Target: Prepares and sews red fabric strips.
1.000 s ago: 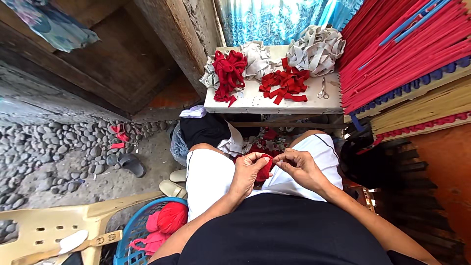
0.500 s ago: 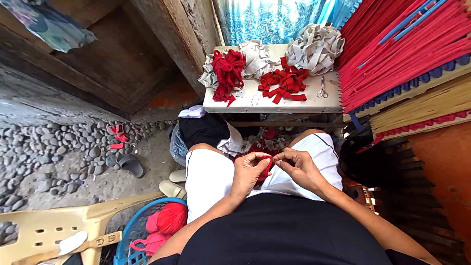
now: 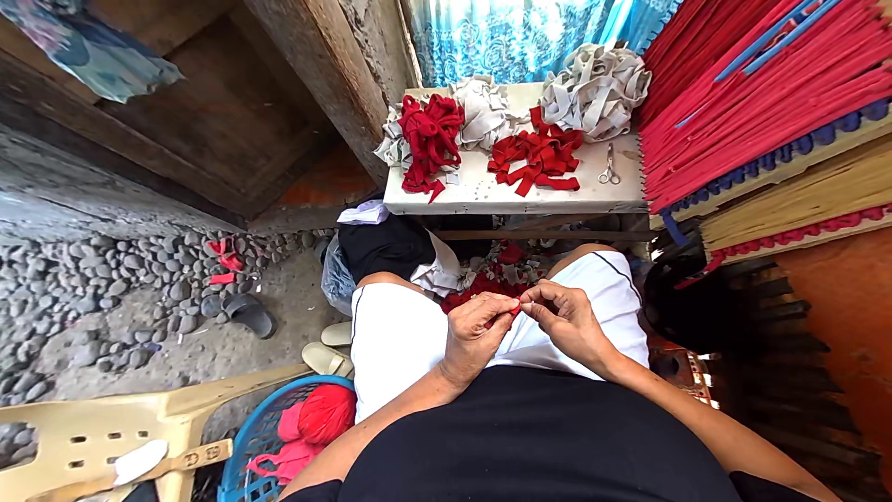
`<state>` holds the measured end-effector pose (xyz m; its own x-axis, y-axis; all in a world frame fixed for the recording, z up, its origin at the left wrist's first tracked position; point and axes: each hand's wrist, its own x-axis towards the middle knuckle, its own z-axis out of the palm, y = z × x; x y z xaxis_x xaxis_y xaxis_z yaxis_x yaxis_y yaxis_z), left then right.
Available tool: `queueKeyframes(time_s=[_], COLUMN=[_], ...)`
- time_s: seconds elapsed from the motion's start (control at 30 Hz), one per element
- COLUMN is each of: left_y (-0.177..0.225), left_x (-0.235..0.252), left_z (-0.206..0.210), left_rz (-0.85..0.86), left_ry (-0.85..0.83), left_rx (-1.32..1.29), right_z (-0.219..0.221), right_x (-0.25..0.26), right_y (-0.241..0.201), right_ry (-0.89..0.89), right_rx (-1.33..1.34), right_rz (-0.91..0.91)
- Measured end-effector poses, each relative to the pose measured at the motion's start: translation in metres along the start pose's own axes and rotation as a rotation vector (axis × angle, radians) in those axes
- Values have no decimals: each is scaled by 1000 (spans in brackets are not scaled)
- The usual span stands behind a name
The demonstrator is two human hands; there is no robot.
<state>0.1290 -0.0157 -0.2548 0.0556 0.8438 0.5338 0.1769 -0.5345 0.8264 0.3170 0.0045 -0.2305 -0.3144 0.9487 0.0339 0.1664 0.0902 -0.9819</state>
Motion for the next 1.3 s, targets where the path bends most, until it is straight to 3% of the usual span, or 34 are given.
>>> queueKeyframes(time_s=[0.1, 0.3, 0.4, 0.93, 1.3], left_y=[1, 14, 12, 17, 21], left_x=[0, 9, 11, 17, 19], left_z=[1, -1, -3, -8, -9], left_rz=[-30, -421, -539, -848, -959], left_ry=[11, 30, 4, -42, -9], left_rx=[-27, -254, -346, -709, -805], right_z=[-1, -10, -13, -17, -16], right_x=[1, 4, 5, 5, 6], right_y=[-1, -8, -7, -4, 1], right_ry=[4, -17, -45, -89, -110], right_rx=[-11, -130, -149, -36, 3], right_rz=[-15, 12, 24, 52, 45])
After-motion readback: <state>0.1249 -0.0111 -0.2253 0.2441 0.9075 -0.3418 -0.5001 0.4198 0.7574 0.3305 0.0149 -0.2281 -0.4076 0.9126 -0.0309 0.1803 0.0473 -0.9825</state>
